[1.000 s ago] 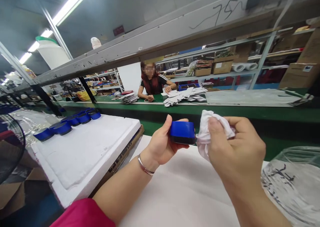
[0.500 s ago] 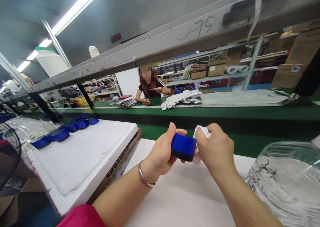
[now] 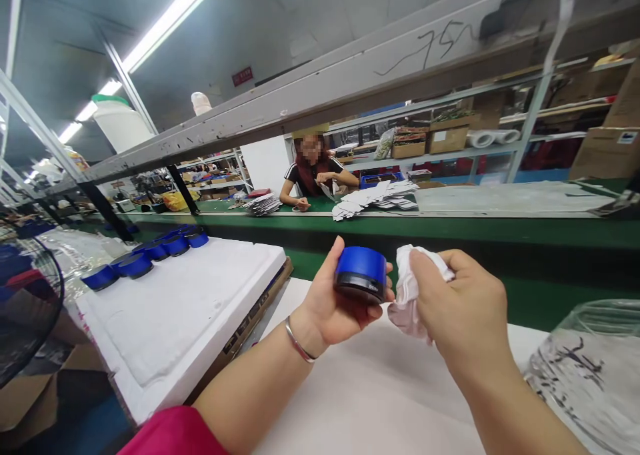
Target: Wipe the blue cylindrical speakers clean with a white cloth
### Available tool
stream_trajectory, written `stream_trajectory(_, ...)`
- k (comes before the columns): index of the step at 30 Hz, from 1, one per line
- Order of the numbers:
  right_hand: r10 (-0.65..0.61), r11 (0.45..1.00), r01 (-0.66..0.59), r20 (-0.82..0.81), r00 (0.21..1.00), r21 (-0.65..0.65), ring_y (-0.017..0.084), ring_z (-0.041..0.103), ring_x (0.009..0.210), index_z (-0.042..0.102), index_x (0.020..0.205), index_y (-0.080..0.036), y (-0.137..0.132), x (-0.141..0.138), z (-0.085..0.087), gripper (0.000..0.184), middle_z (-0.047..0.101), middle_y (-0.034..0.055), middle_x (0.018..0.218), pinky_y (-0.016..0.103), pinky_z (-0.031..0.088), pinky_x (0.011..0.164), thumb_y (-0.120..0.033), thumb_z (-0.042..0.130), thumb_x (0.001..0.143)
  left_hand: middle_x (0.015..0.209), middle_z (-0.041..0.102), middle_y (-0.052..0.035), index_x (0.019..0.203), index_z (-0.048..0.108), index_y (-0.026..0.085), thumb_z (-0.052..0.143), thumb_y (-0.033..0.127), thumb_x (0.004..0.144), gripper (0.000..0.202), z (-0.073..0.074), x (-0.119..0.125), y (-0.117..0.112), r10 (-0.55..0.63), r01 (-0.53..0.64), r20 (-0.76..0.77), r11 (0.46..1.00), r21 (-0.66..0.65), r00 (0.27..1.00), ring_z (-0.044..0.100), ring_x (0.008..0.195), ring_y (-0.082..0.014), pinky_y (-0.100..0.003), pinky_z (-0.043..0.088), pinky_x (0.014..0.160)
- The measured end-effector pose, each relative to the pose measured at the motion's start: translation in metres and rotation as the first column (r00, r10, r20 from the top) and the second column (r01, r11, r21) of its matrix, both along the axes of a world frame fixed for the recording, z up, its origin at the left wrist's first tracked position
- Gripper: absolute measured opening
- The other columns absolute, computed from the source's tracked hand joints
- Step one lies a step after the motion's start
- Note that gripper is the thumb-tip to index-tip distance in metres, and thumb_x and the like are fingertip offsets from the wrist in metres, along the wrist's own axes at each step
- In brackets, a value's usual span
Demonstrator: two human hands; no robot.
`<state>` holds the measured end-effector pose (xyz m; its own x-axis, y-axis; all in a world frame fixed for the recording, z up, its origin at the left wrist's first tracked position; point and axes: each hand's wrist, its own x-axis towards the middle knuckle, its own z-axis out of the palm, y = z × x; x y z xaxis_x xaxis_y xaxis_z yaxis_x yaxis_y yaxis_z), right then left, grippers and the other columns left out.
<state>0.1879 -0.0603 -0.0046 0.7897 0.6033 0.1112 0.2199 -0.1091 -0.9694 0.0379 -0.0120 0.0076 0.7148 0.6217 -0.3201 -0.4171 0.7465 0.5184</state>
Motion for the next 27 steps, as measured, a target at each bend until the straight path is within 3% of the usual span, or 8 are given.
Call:
stream_trajectory(5, -0.028, 0.995, 0.026, 0.028, 0.999, 0.091, 0.022, 0.050, 0.051, 0.076, 0.082, -0.025, -0.007, -0.005, -0.001, 0.049, 0.061, 0.0037, 0.067, 0.035, 0.038, 0.037, -0.069, 0.074, 0.059, 0.083, 0.075, -0.0151, 0.111, 0.075, 0.005, 0.010, 0.064, 0.125, 0.089, 0.009, 0.000, -0.005, 0.041, -0.041, 0.011, 0.999, 0.024, 0.999, 0.075, 0.065, -0.0206, -0.023, 0.054, 0.047)
stream_trajectory(9, -0.043, 0.986, 0.031, 0.075, 0.996, 0.165, 0.023, 0.049, 0.050, 0.076, 0.082, -0.025, -0.012, -0.004, -0.002, 0.044, 0.060, 0.0038, 0.065, 0.038, 0.041, 0.041, -0.065, 0.076, 0.066, 0.083, 0.073, -0.0139, 0.110, 0.074, 0.005, 0.024, 0.070, 0.123, 0.083, 0.009, 0.003, -0.004, 0.154, -0.155, -0.075, 0.988, -0.013, 0.985, 0.075, 0.071, -0.0219, -0.027, 0.064, 0.061)
stream_trajectory(11, -0.116, 0.963, 0.050, 0.239, 0.964, 0.263, 0.024, 0.057, 0.057, 0.074, 0.080, -0.024, -0.013, -0.004, -0.005, 0.036, 0.065, 0.0059, 0.069, 0.038, 0.047, 0.051, -0.060, 0.073, 0.074, 0.084, 0.073, -0.0130, 0.107, 0.075, 0.008, 0.033, 0.071, 0.123, 0.077, 0.005, 0.007, -0.004, 0.210, -0.214, -0.146, 0.977, -0.015, 0.967, 0.074, 0.073, -0.0224, -0.027, 0.061, 0.061)
stream_trajectory(13, -0.251, 0.895, -0.002, 0.507, 0.824, 0.447, 0.023, 0.063, 0.062, 0.073, 0.084, -0.023, -0.011, -0.006, -0.014, 0.029, 0.070, 0.0056, 0.075, 0.036, 0.049, 0.058, -0.051, 0.075, 0.089, 0.086, 0.074, -0.0107, 0.101, 0.075, 0.012, 0.041, 0.071, 0.122, 0.071, -0.001, 0.013, -0.007, 0.268, -0.274, -0.181, 0.962, -0.010, 0.946, 0.070, 0.072, -0.0199, -0.026, 0.055, 0.060)
stream_trajectory(15, -0.359, 0.799, -0.198, 0.716, 0.599, 0.567, 0.021, 0.068, 0.068, 0.074, 0.094, -0.022, -0.006, -0.010, -0.027, 0.020, 0.074, 0.0046, 0.082, 0.033, 0.051, 0.063, -0.038, 0.076, 0.105, 0.091, 0.075, -0.0077, 0.097, 0.075, 0.015, 0.051, 0.064, 0.123, 0.060, -0.008, 0.020, -0.010, 0.322, -0.330, -0.156, 0.944, -0.024, 0.934, 0.068, 0.075, -0.0171, -0.025, 0.053, 0.064)
stream_trajectory(18, -0.377, 0.713, -0.432, 0.822, 0.428, 0.552, 0.022, 0.076, 0.083, 0.074, 0.104, -0.023, 0.007, -0.019, -0.051, 0.007, 0.079, 0.0067, 0.098, 0.032, 0.057, 0.074, -0.020, 0.073, 0.110, 0.089, 0.072, -0.0060, 0.089, 0.075, 0.015, 0.060, 0.053, 0.122, 0.052, -0.012, 0.024, -0.011, 0.353, -0.359, -0.097, 0.932, -0.053, 0.931, 0.067, 0.079, -0.0165, -0.025, 0.054, 0.074)
stream_trajectory(23, -0.205, 0.739, -0.481, 0.837, 0.507, 0.472, 0.023, 0.072, 0.073, 0.071, 0.094, -0.026, 0.028, -0.017, -0.073, 0.020, 0.075, 0.0047, 0.084, 0.035, 0.057, 0.070, -0.026, 0.059, 0.110, 0.083, 0.064, -0.0062, 0.082, 0.067, 0.016, 0.050, 0.067, 0.122, 0.067, 0.001, 0.003, 0.009, 0.451, -0.447, -0.023, 0.889, 0.101, 0.892, 0.059, 0.075, -0.0166, -0.027, 0.049, 0.072)
stream_trajectory(27, -0.233, 0.847, -0.192, 0.670, 0.705, 0.496, 0.029, 0.067, 0.070, 0.071, 0.090, -0.025, 0.026, 0.009, -0.055, 0.022, 0.071, 0.0087, 0.078, 0.041, 0.048, 0.063, -0.045, 0.069, 0.099, 0.103, 0.071, -0.0105, 0.116, 0.079, 0.018, 0.059, 0.098, 0.102, 0.084, -0.002, -0.021, 0.023, 0.225, -0.279, 0.201, 0.910, 0.307, 0.953, 0.064, 0.086, -0.0205, -0.031, 0.050, 0.077)
